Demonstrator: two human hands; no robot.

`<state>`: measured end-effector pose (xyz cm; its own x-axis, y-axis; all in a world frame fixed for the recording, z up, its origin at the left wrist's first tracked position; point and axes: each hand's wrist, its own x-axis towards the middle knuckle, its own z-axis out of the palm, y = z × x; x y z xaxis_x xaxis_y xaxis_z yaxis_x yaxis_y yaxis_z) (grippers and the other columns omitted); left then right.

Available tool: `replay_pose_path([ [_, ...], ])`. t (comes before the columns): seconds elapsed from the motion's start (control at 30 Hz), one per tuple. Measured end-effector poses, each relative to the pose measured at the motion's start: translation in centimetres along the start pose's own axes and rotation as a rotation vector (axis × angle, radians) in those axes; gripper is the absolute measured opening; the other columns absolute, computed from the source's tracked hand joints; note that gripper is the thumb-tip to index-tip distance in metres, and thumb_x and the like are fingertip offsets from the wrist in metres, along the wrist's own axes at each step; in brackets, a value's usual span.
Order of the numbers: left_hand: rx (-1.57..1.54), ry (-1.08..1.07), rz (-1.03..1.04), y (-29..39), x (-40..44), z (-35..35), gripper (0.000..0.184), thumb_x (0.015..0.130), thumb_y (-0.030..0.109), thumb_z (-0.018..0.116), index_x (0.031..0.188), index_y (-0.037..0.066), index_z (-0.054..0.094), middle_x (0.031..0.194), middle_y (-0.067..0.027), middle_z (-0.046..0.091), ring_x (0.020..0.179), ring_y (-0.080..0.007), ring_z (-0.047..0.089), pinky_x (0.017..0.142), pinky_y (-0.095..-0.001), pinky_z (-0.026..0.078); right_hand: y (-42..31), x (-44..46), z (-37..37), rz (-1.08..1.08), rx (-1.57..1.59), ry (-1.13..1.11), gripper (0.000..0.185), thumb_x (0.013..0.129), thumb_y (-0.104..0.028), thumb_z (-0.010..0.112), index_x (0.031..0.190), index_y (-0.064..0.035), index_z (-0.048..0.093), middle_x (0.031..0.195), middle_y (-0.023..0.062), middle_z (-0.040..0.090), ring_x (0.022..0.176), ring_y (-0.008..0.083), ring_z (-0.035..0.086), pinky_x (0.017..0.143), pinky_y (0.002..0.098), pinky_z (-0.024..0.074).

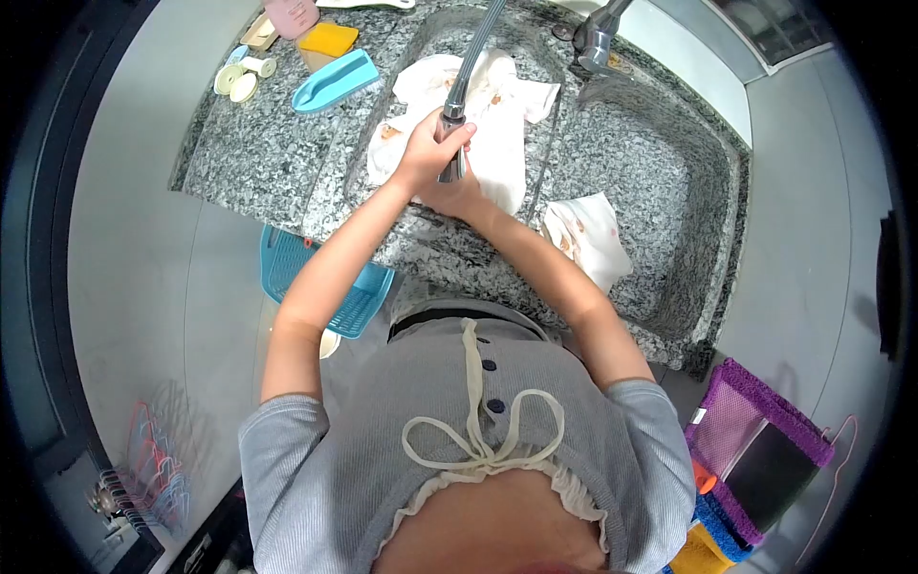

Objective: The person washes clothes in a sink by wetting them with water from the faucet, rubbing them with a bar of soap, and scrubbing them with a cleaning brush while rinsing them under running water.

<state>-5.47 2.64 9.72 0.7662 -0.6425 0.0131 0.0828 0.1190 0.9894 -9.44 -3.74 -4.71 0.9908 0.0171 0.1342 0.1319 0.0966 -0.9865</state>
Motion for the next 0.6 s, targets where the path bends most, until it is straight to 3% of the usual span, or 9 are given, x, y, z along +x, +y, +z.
replay_pose_path([
  [0.03,-0.055,-0.004,-0.006,-0.1,0.1,0.4,0.013,0.088,0.012,0.054,0.090,0.001,0.048,0.073,-0.0032,0.055,0.069,-0.0108,0.056,0.065,-0.0255,0.046,3.2,-0.1,0.1,-0.041,0.266,0.015,0.063,0.081,-0.050,0.049,0.131,-0.0135,0.036,0.133,0.0073,0.040,0.121,0.0263,0.038,0.102,0.0425,0.0281],
  [0.07,-0.021,-0.006,-0.010,-0.3,0.1,0.5,0.013,0.088,0.012,0.054,0.090,0.001,0.048,0.073,-0.0032,0.055,0.069,-0.0109,0.056,0.065,-0.0255,0.046,6.4,0.4,-0.3,-0.046,0.255,-0.045,0.061,0.082,-0.049,0.049,0.130,-0.0140,0.037,0.133,0.0083,0.041,0.122,0.0283,0.037,0.102,0.0436,0.0264],
  [0.1,0.015,-0.008,-0.013,-0.6,0.2,0.5,0.014,0.088,0.013,0.054,0.091,0.001,0.048,0.073,-0.0033,0.055,0.069,-0.0110,0.056,0.065,-0.0256,0.046,3.6,0.4,-0.6,-0.004,-0.086,-0.077,0.062,0.081,-0.049,0.049,0.131,-0.0136,0.036,0.133,0.0093,0.040,0.123,0.0284,0.036,0.102,0.0448,0.0259],
  [0.13,0.051,-0.011,-0.013,-0.7,0.4,0.6,0.014,0.088,0.013,0.054,0.091,0.001,0.048,0.073,-0.0033,0.055,0.069,-0.0111,0.056,0.065,-0.0256,0.046,-0.4,-0.1,-0.7,0.042,-0.683,-0.146,0.064,0.081,-0.049,0.049,0.132,-0.0132,0.035,0.134,0.0103,0.039,0.124,0.0285,0.035,0.102,0.0460,0.0254],
  [0.2,0.045,-0.005,-0.016,-0.6,0.4,0.5,0.015,0.088,0.014,0.055,0.091,0.001,0.048,0.073,-0.0037,0.056,0.070,-0.0111,0.056,0.065,-0.0255,0.046,-3.8,-0.9,-0.5,0.062,-1.150,-0.230,0.066,0.081,-0.050,0.049,0.133,-0.0123,0.033,0.135,0.0122,0.036,0.126,0.0287,0.032,0.102,0.0484,0.0245],
  [0.3,0.047,0.009,-0.013,-0.2,0.3,0.2,0.016,0.088,0.015,0.055,0.090,0.001,0.048,0.073,-0.0041,0.057,0.070,-0.0110,0.056,0.066,-0.0252,0.046,-5.1,-1.4,-1.3,0.066,-1.243,-0.116,0.071,0.081,-0.051,0.050,0.135,-0.0111,0.030,0.138,0.0151,0.032,0.129,0.0289,0.028,0.103,0.0521,0.0231],
  [0.43,0.037,-0.009,-0.001,-0.7,0.5,-0.1,0.015,0.087,0.015,0.056,0.089,0.001,0.049,0.074,-0.0039,0.058,0.071,-0.0108,0.056,0.067,-0.0247,0.045,-4.9,-2.1,-2.3,0.094,-1.022,0.080,0.081,0.078,-0.052,0.054,0.139,-0.0101,0.023,0.143,0.0152,0.025,0.133,0.0317,0.020,0.105,0.0543,0.0125],
  [0.53,0.073,0.003,-0.019,-0.6,0.4,0.6,0.016,0.087,0.016,0.056,0.090,0.001,0.050,0.075,-0.0037,0.059,0.071,-0.0102,0.056,0.068,-0.0246,0.045,-4.7,-2.1,-2.5,0.077,-1.454,-0.131,0.082,0.078,-0.055,0.052,0.140,-0.0114,0.021,0.143,0.0151,0.024,0.135,0.0301,0.016,0.107,0.0508,0.0077],
  [0.6,0.099,-0.006,-0.018,-0.6,0.6,0.8,0.017,0.087,0.016,0.056,0.091,0.001,0.050,0.076,-0.0035,0.059,0.071,-0.0101,0.056,0.068,-0.0245,0.045,-5.6,-1.2,-3.2,0.257,-1.332,-0.275,0.079,0.078,-0.057,0.049,0.140,-0.0141,0.024,0.144,0.0157,0.023,0.136,0.0288,0.014,0.107,0.0507,0.0091],
])
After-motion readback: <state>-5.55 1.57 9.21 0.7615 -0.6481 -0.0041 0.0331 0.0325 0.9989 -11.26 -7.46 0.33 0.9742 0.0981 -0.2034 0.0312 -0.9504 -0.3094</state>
